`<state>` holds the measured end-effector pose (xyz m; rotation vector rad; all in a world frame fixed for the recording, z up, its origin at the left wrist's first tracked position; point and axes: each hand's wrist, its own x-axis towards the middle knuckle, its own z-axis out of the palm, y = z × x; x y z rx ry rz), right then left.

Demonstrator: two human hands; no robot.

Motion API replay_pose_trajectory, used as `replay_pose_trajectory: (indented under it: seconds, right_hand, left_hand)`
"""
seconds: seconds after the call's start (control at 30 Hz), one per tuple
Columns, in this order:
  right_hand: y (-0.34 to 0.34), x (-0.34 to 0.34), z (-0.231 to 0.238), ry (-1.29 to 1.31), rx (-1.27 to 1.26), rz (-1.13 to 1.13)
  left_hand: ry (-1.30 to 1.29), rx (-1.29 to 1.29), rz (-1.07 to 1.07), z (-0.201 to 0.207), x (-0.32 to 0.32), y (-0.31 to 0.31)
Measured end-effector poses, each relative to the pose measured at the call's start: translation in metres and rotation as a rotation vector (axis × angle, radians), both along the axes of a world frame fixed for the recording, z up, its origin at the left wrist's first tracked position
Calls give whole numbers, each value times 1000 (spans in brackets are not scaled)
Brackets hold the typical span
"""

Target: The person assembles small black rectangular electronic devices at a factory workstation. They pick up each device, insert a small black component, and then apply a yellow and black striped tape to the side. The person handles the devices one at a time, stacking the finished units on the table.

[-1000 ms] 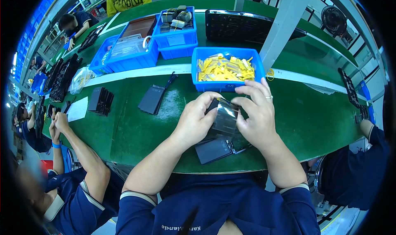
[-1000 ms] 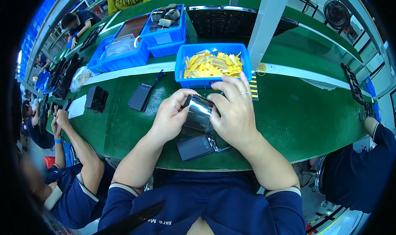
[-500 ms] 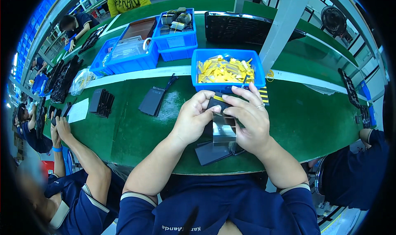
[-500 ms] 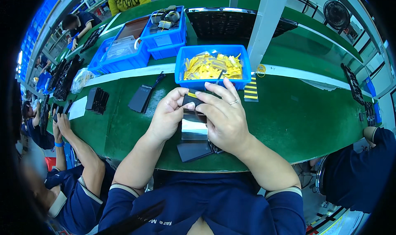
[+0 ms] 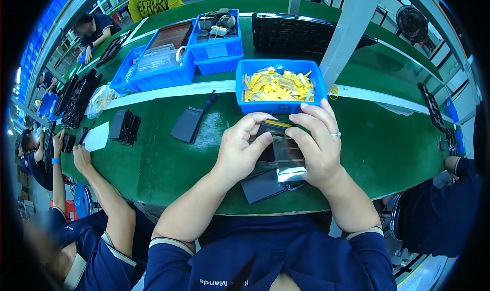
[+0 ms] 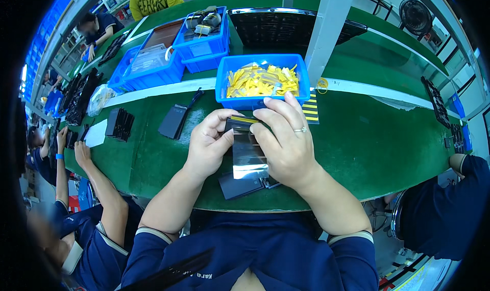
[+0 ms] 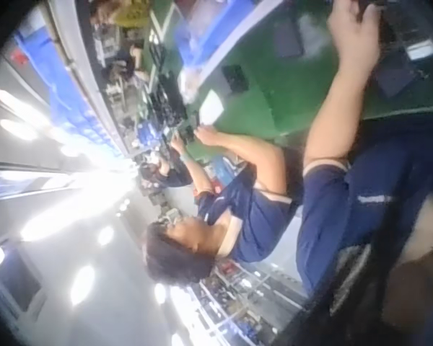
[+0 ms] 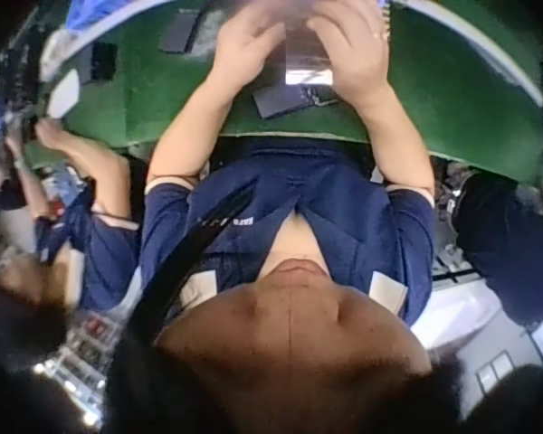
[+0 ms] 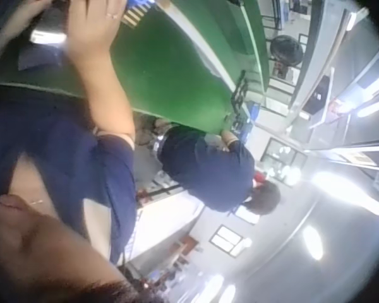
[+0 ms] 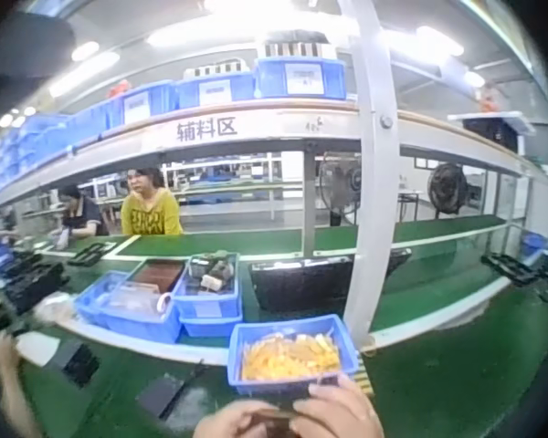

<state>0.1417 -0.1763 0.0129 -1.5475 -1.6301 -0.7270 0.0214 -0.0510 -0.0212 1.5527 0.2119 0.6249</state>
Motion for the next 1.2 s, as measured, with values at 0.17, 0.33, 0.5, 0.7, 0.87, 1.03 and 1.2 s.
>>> replay_pose_trajectory:
  seconds: [0.17,0.33,0.5,0.7,0.87,1.03,1.2]
  right_hand:
    - [-1,0,-6,-62,18,-57]
    - [1,2,-9,-16,4,-23]
    - [2,4,-12,114,-5,8]
    - [3,7,-16,236,-37,11]
    - [4,8,-14,97,-3,-40]
    - [4,7,-17,151,-108,-30]
    - [4,5,-18,362,-155,124]
  left_hand:
    - [-18,-64,-9,-3,1,-4]
    - [4,-51,20,-8,3,-6]
    - [71,131,79,-5,0,-9]
    - [119,372,155,3,-2,-11]
    - [69,542,181,2,-1,-10]
    - [21,638,269,3,3,-12]
    - [174,577,434,3,1,25]
